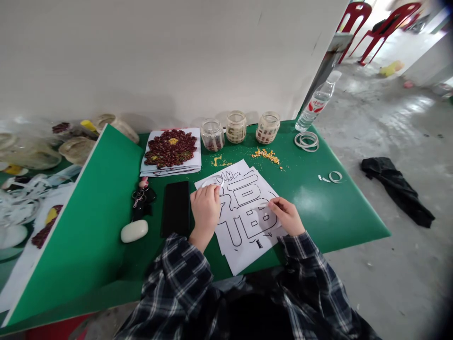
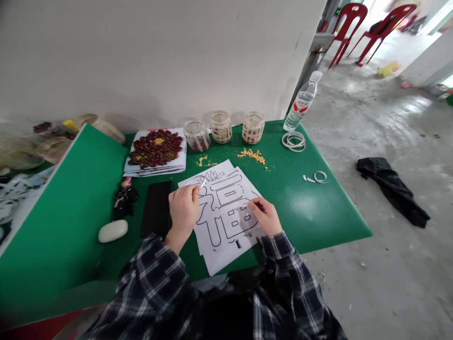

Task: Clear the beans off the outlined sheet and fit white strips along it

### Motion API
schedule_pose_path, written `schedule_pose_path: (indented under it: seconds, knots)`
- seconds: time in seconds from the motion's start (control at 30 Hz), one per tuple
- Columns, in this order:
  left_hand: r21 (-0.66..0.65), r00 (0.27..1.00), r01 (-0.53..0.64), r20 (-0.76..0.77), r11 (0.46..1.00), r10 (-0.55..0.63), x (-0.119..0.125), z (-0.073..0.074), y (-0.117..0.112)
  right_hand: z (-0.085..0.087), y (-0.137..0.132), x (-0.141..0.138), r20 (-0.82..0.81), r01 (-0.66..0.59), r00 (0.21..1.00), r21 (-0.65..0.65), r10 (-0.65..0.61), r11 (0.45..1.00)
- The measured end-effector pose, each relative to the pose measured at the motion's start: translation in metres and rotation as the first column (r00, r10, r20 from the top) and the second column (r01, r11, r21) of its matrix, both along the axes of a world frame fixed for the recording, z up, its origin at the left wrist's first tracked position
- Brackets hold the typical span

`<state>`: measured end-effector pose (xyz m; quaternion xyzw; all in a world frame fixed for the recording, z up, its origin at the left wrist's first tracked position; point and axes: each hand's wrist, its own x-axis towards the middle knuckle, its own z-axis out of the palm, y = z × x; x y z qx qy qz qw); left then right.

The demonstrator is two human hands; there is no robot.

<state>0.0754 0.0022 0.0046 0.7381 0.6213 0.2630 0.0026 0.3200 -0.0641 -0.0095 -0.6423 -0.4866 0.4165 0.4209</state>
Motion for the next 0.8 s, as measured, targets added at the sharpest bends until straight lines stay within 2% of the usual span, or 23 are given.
schedule_pose_path:
  seconds: [0.2,0.3,0.4,0.5,0.6,0.67,0.73,0.8]
  knots:
    - [-0.103,0.992,-0.088,-0.097,0.991,0.078,-0.011,-0.006,0.005,0.002,-0.003,0.001,-0.082,0.012,0.997,0.017,-0.011,1.000]
    - [-0.103,0.995,-0.082,-0.061,0.991,0.076,-0.011,-0.009,0.005,0.003,-0.006,0.000,-0.087,0.054,0.995,0.070,-0.047,0.996]
    - [-0.059,0.993,-0.012,0.113,0.998,0.019,-0.013,-0.008,0.005,0.003,-0.008,0.000,-0.089,0.095,0.992,0.135,-0.084,0.986]
    - [-0.021,0.918,0.058,0.395,0.998,-0.045,-0.019,-0.004,0.003,0.007,-0.011,-0.001,-0.091,0.148,0.987,0.181,-0.133,0.972]
    - [-0.045,0.787,0.077,0.616,0.996,-0.033,-0.026,0.000,0.000,0.024,-0.014,-0.006,-0.126,0.165,0.980,0.110,-0.151,0.980]
    - [-0.085,0.742,0.138,0.669,0.987,-0.046,-0.029,0.002,-0.001,0.044,-0.018,-0.015,-0.189,0.110,0.977,0.031,-0.102,0.993]
    - [-0.128,0.768,0.252,0.630,0.959,-0.118,-0.030,0.001,-0.003,0.067,-0.021,-0.026,-0.226,0.019,0.974,-0.009,-0.021,1.000]
    - [-0.172,0.841,0.323,0.504,0.931,-0.199,-0.029,0.000,-0.003,0.089,-0.021,-0.041,-0.236,-0.060,0.970,-0.022,0.053,0.998]
